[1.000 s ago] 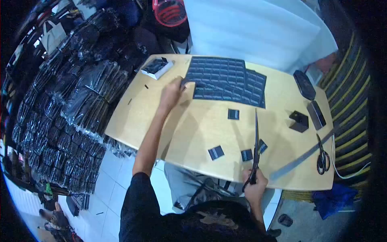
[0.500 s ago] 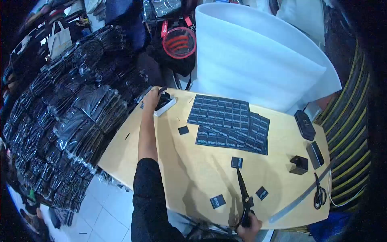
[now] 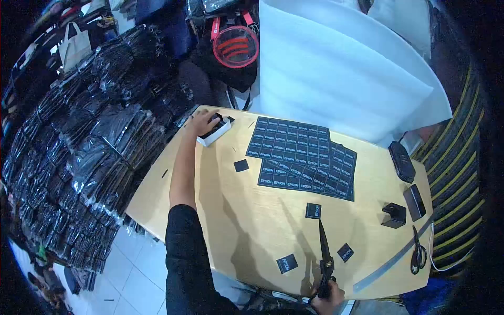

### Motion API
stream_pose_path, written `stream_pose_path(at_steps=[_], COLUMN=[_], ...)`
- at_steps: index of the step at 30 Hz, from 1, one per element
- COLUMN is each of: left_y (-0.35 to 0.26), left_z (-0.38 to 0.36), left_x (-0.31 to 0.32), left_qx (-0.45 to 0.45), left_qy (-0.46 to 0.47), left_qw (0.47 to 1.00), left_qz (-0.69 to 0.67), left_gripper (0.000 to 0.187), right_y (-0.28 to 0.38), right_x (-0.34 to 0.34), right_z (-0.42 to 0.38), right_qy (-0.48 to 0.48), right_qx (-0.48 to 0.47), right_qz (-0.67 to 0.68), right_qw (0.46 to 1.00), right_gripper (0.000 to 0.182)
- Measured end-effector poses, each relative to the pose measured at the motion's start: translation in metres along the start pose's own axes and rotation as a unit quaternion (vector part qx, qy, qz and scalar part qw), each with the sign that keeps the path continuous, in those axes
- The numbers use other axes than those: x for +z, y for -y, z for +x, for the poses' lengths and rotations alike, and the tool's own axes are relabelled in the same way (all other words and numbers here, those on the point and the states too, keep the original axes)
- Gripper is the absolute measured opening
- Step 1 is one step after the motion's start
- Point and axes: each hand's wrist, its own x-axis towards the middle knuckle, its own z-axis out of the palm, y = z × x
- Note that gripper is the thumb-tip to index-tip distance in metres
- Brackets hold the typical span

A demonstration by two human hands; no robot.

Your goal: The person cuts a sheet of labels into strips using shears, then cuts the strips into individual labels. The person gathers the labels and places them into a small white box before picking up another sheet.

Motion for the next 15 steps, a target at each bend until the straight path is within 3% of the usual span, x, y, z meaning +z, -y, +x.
stream_pose_path(at_steps=[3,5,7,9,10,11,13,14,15], left_y=[0.019,0.036,0.027,0.007,-0.002,0.001,0.023,0.043,0.044], left_z=[0.009,0.017,0.003,-0.024,-0.037,-0.041,-0.049,-0.053,-0.061], left_x=[0.018,0.043,0.029,-0.008,-0.024,-0.022,-0.009,0.008,0.005], left_qx=[0.064,0.083,0.078,-0.060,-0.123,-0.124,-0.248,-0.187,-0.190], left_qy=[0.062,-0.012,-0.056,-0.082,-0.047,-0.046,-0.036,-0.079,-0.077], left_qw=[0.996,0.990,0.990,0.994,0.991,0.990,0.962,0.977,0.976], left_qz=[-0.014,-0.115,-0.103,-0.044,-0.039,-0.040,-0.103,-0.072,-0.069], left_gripper=[0.044,0.043,0.042,0.042,0.047,0.047,0.055,0.059,0.059], right_y=[-0.028,-0.020,-0.018,-0.024,-0.023,-0.019,-0.024,-0.038,-0.054], right_x=[0.003,0.001,0.000,0.004,0.005,0.005,0.005,0.005,0.006], right_z=[-0.024,-0.015,-0.015,-0.021,-0.019,-0.016,-0.019,-0.030,-0.042], right_qy=[0.028,0.031,0.036,0.021,0.021,0.005,-0.006,0.009,0.026], right_qx=[0.070,0.048,0.029,-0.004,-0.004,-0.028,-0.051,-0.011,0.030], right_qz=[-0.002,0.030,0.059,-0.010,-0.010,-0.045,-0.078,-0.029,0.019], right_qw=[0.997,0.998,0.997,1.000,1.000,0.999,0.996,0.999,0.999], right_gripper=[0.028,0.032,0.037,0.042,0.042,0.040,0.039,0.035,0.030])
